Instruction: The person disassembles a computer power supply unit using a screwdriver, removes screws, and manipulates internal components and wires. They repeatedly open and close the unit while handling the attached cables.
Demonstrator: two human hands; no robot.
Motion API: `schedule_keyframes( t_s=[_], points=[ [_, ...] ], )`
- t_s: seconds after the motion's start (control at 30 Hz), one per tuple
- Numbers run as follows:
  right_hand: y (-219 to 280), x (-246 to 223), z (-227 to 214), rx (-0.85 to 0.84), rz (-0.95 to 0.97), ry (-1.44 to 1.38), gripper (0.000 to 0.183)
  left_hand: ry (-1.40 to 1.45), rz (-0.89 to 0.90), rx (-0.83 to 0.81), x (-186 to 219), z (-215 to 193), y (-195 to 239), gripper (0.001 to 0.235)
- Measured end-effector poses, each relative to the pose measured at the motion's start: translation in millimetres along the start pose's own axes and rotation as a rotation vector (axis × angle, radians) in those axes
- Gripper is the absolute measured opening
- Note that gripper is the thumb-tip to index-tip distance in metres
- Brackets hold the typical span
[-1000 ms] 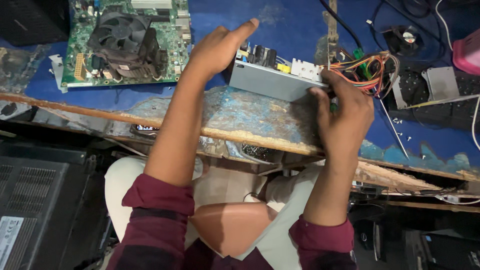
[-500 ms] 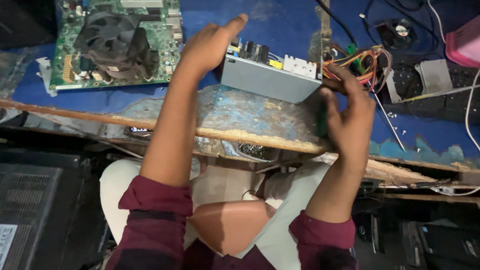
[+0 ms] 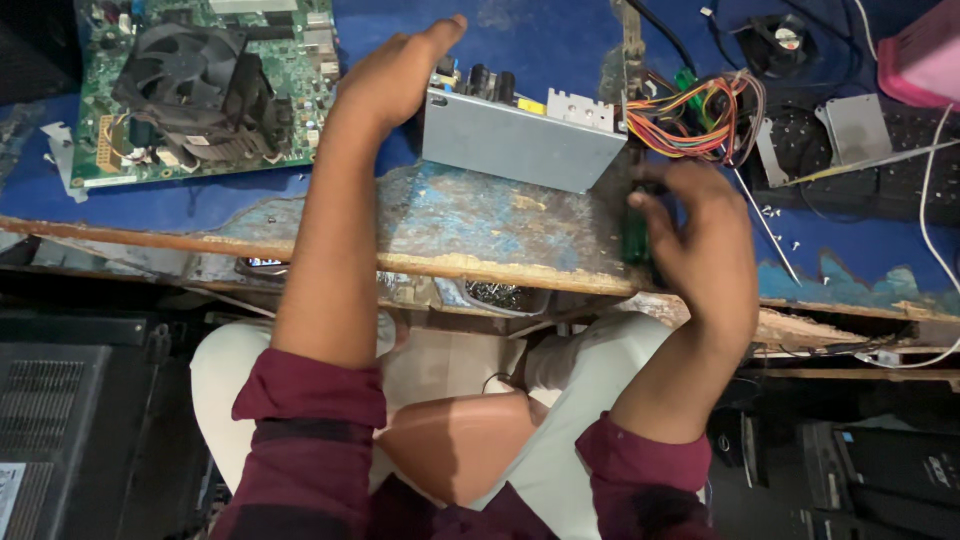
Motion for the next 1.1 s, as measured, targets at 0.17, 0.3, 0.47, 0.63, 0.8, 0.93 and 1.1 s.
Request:
schedule_keyframes(
  t_s=[0.17, 0.3, 0.47, 0.63, 0.8, 0.93, 1.1],
  points=[
    [3, 4, 3, -0.058, 0.021, -0.011, 0.036, -0.044, 0.105, 0.034, 4, -2, 3, 0.047],
    [4, 6, 6, -0.123, 0.07, -0.028, 0.04, -0.049, 0.078, 0.022, 1, -1, 3, 0.047],
    [5, 6, 7, -0.135, 0.151, -0.063, 0.051, -0.076, 0.052, 0.05, -1, -3, 8, 0.044],
    [7, 11, 7, -0.148, 0.156, 0.068, 0.049, -0.198, 0.097, 0.085, 0, -3, 13, 0.046],
    [11, 22, 0, -0.117, 0.182, 0.126, 0.043, -0.176, 0.056, 0.051, -2, -1, 14, 0.041],
    [12, 30, -4, -0.079, 0.193, 0.206, 0.043, -0.225, 0.113, 0.15, 11, -11, 24, 0.046],
    [9, 33, -8, -0.024, 0.212, 0.268, 0.039, 0.016, -0.122, 0.165, 13, -25, 29, 0.066]
  ],
)
Point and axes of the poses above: each hand's wrist, its own y-axis away from the middle knuckle, its own z-axis out of the palm, x = y × z, the point moved 10 cm from there along -y, towards the middle knuckle, and after that the axes turned 9 degrees about x, right-handed, at the moved point
